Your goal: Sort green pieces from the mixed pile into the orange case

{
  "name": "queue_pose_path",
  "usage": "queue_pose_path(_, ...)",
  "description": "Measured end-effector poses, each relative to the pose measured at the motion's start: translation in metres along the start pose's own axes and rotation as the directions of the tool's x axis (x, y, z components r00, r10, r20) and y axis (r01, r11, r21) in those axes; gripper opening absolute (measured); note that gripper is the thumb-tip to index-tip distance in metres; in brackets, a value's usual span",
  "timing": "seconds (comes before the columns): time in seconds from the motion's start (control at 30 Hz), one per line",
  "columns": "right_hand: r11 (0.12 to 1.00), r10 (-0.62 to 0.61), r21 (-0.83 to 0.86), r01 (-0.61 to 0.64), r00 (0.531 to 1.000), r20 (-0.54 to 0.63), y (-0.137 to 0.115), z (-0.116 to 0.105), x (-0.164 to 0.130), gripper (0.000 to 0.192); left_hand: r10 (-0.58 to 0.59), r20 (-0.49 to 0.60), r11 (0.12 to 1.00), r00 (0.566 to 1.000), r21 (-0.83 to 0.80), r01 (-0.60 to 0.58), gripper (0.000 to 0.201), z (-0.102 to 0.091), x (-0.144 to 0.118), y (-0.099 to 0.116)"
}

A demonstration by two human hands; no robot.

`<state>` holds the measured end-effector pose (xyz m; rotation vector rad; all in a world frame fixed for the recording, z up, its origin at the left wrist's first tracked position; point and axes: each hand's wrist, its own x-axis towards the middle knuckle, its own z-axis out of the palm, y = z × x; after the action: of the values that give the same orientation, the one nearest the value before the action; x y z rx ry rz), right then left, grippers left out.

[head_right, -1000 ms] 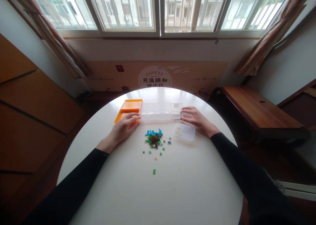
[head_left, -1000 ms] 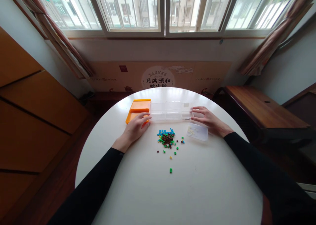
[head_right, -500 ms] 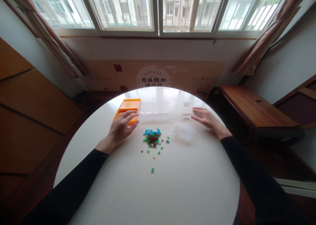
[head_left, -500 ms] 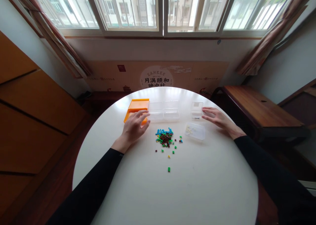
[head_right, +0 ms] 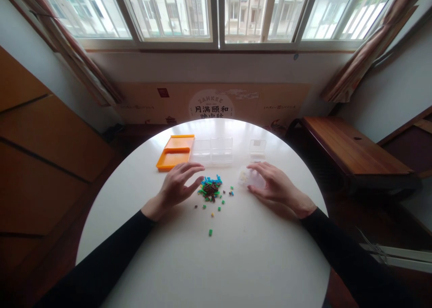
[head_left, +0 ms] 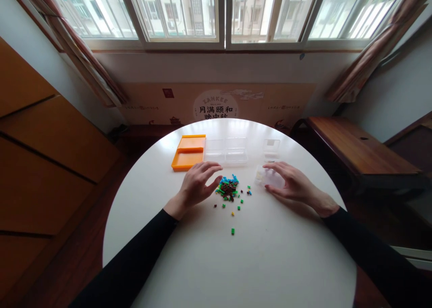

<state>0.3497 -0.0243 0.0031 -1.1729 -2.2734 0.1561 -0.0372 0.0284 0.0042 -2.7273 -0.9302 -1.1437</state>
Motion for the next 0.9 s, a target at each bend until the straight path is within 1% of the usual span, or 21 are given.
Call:
queue_pose_path(0.1, 0.999, 0.003, 0.048, -0.001, 0.999, -0.054, -0.004, 0.003, 0.007, 0.05, -0.046, 0.013, 0.996, 0.999, -0.079, 0.047, 0.021, 0.0, 0.001, 0.009)
queue_pose_path(0.2, 0.99, -0.068, 0.113, 0.079, 0.993, -0.091, -0.018, 0.012, 0.026, 0.046, -0.121, 0.062, 0.972, 0.991, -0.193, 0.131, 0.035, 0.0, 0.004, 0.018)
queue_pose_path(0.3, 0.967, -0.158, 0.182, 0.179, 0.979, -0.125, -0.038, 0.03, 0.049, 0.044, -0.169, 0.131, 0.924, 0.977, -0.324, 0.204, 0.053, -0.001, 0.005, 0.023)
queue_pose_path(0.37, 0.939, -0.223, 0.236, 0.252, 0.964, -0.141, -0.05, 0.044, 0.061, 0.045, -0.196, 0.147, 0.885, 0.969, -0.399, 0.24, 0.058, -0.001, 0.004, 0.024)
queue_pose_path(0.43, 0.92, -0.256, 0.259, 0.294, 0.951, -0.171, -0.057, 0.053, 0.068, 0.046, -0.238, 0.152, 0.835, 0.959, -0.473, 0.282, 0.057, 0.001, 0.003, 0.022)
queue_pose_path(0.5, 0.922, -0.278, 0.224, 0.316, 0.942, -0.186, -0.061, 0.059, 0.07, 0.048, -0.269, 0.177, 0.777, 0.947, -0.541, 0.322, 0.054, 0.002, 0.002, 0.02)
queue_pose_path(0.6, 0.933, -0.309, 0.126, 0.338, 0.929, -0.206, -0.059, 0.061, 0.066, 0.05, -0.263, 0.215, 0.723, 0.941, -0.602, 0.34, 0.054, 0.003, 0.002, 0.019)
queue_pose_path(0.7, 0.94, -0.332, 0.012, 0.341, 0.922, -0.199, -0.056, 0.064, 0.061, 0.053, -0.253, 0.207, 0.711, 0.945, -0.623, 0.327, 0.057, 0.003, 0.003, 0.02)
queue_pose_path(0.9, 0.916, -0.379, -0.192, 0.353, 0.917, -0.123, -0.054, 0.069, 0.059, 0.047, -0.245, 0.221, 0.681, 0.944, -0.654, 0.329, 0.05, 0.003, 0.005, 0.022)
